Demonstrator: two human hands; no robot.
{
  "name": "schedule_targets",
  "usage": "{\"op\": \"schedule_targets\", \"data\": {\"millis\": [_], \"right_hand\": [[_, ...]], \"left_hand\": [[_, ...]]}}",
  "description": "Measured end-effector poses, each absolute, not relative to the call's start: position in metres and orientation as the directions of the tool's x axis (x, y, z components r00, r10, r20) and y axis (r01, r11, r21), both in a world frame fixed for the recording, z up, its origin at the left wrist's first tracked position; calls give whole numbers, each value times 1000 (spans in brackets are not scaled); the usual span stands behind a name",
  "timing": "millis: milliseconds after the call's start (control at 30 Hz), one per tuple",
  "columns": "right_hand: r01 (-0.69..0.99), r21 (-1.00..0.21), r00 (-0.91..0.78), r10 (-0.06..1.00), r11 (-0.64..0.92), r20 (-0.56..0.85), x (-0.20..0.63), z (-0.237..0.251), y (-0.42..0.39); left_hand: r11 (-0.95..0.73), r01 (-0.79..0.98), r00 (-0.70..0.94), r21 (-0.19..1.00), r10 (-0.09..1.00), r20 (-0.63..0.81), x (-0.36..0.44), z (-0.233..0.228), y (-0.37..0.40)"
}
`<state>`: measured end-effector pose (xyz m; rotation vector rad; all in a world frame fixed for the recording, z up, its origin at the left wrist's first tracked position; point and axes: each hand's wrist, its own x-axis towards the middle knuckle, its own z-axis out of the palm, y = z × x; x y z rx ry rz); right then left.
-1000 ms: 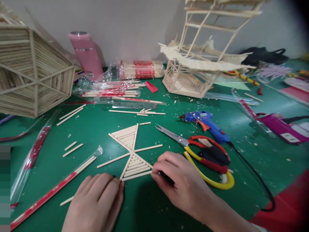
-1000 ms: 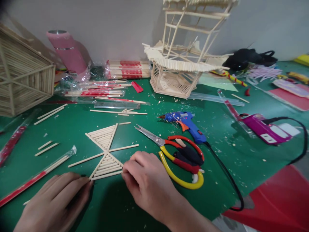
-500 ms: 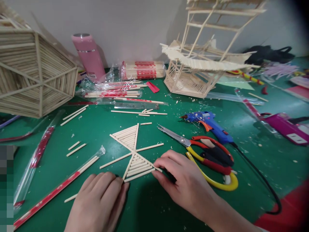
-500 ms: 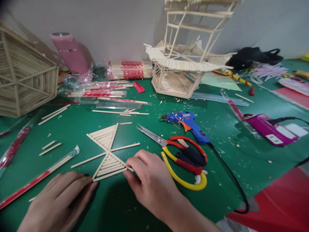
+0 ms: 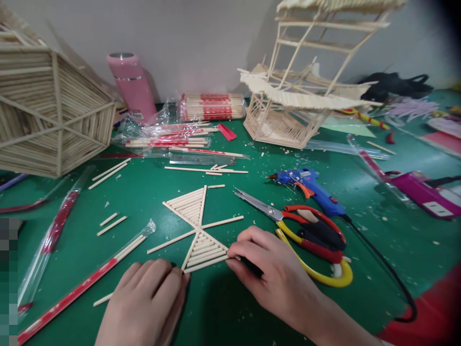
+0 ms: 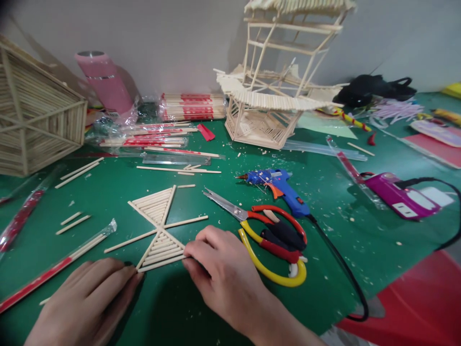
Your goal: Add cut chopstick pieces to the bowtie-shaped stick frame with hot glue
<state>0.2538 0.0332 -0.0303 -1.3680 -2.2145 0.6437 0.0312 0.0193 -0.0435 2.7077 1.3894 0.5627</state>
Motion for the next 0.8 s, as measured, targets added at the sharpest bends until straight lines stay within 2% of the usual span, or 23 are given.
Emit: {"op": "schedule_targets", "data": {"millis": [333, 500, 567, 800], "right_hand": [[716, -568, -443, 893, 406, 79, 252, -28, 33], [717, -567, -459, 887, 405, 53, 252, -26, 33], [716, -565, -461, 885, 411, 61, 252, -25, 33], [742, -541, -443, 895, 397, 49, 251, -23, 35]], "left_hand": [[-579, 770, 495, 268, 808, 320, 29, -37, 19], [-619, 764, 474, 181, 729, 494, 29, -33, 20], [-641, 755, 500, 141, 701, 508, 30, -34, 21], [-643, 757, 575, 115, 739, 350, 30, -40, 19]]}}
